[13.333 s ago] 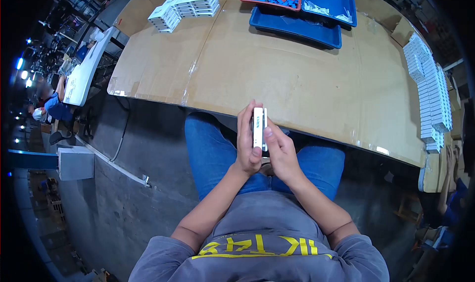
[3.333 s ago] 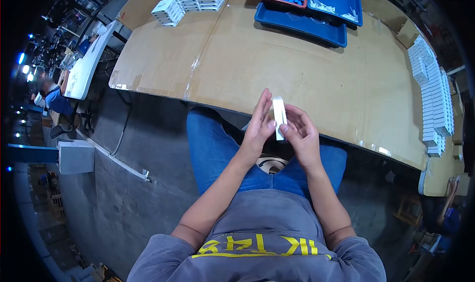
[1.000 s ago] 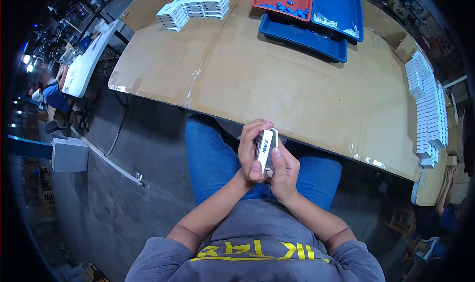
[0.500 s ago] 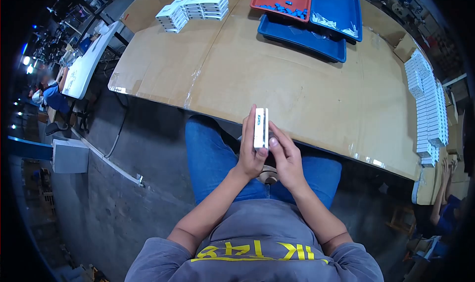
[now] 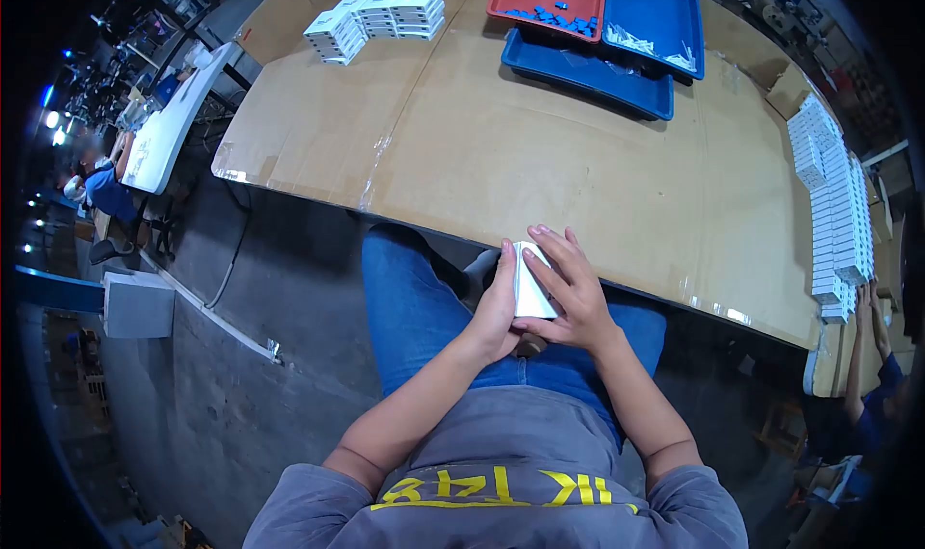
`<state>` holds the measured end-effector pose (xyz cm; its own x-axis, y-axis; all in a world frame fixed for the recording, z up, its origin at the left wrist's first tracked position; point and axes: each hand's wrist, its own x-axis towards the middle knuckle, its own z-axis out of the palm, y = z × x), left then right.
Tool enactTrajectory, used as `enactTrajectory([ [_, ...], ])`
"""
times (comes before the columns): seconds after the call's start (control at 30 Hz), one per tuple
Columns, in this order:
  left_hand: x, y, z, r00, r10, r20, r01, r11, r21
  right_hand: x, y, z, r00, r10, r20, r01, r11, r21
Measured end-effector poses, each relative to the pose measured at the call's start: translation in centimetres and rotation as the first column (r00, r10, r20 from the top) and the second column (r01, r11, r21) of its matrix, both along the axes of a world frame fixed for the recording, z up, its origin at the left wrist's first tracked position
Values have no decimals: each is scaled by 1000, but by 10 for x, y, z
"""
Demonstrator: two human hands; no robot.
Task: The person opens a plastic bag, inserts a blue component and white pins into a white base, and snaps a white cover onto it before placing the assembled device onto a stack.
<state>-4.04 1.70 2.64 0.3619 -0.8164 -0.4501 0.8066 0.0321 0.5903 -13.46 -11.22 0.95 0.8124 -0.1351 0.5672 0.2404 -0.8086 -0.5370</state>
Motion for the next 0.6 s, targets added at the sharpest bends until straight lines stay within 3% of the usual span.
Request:
enactTrajectory([
  [0.27, 4, 2, -15, 999, -45, 27, 46, 999, -23, 9, -2, -3, 973, 51, 225, -55, 998, 11],
  [0.47, 3, 2, -9, 998, -65, 0, 65, 998, -11, 6, -1, -13, 980, 28, 195, -53, 991, 125],
  [0.53, 2, 1, -2, 998, -62, -22, 61, 998, -7, 6, 5, -17, 975, -105, 194, 20, 918, 396],
  [0.57, 2, 2, -8, 988, -141, 58, 144, 989, -47, 7, 9, -18, 969, -170, 180, 53, 852, 521],
  [0.6, -4, -4, -31, 895, -21, 446, 55, 996, -64, 8, 10, -17, 970, -205, 134, 76, 773, 629],
])
